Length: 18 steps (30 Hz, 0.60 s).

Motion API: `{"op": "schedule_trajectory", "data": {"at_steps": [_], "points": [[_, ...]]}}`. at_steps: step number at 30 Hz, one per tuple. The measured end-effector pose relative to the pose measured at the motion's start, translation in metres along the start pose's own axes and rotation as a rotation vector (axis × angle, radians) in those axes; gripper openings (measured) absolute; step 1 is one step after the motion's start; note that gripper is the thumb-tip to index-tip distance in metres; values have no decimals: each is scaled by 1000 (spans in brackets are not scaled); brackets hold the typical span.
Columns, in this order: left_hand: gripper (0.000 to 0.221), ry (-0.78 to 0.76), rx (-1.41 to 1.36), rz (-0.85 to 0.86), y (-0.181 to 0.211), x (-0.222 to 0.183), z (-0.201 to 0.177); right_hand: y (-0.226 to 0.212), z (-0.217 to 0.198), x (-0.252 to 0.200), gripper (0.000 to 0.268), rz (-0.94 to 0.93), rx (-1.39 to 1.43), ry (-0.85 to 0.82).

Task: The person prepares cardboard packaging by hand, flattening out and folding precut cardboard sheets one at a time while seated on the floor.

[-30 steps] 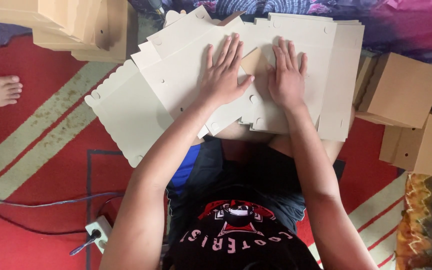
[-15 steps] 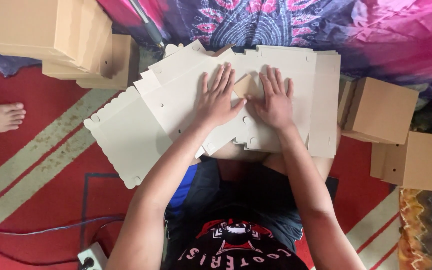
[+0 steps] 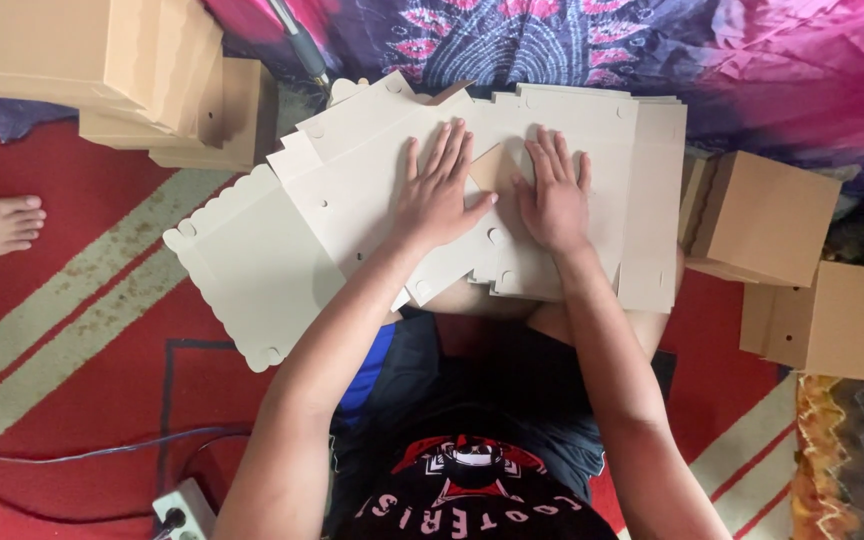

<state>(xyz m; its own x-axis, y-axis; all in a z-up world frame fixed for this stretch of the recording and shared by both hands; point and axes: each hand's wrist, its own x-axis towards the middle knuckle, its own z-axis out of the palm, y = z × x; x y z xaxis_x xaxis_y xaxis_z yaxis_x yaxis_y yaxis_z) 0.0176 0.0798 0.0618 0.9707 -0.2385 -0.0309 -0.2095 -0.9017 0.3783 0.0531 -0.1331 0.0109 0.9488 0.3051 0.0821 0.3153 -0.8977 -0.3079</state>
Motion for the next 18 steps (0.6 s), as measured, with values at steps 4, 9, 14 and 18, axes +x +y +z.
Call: {"op": "schedule_trajectory", "data": {"at_steps": [4, 9, 14, 18], "points": [[89, 3, 10, 6, 0, -1, -3, -3, -7, -5, 73, -11, 12, -26], [91, -23, -19, 6, 0, -1, -5, 5, 7, -1, 60, -15, -12, 4], [91, -31, 10, 6, -1, 0, -6, -3, -5, -2, 76, -18, 12, -14], [91, -24, 0, 9, -2, 1, -5, 2, 2, 0, 57, -9, 30, 26]]}}
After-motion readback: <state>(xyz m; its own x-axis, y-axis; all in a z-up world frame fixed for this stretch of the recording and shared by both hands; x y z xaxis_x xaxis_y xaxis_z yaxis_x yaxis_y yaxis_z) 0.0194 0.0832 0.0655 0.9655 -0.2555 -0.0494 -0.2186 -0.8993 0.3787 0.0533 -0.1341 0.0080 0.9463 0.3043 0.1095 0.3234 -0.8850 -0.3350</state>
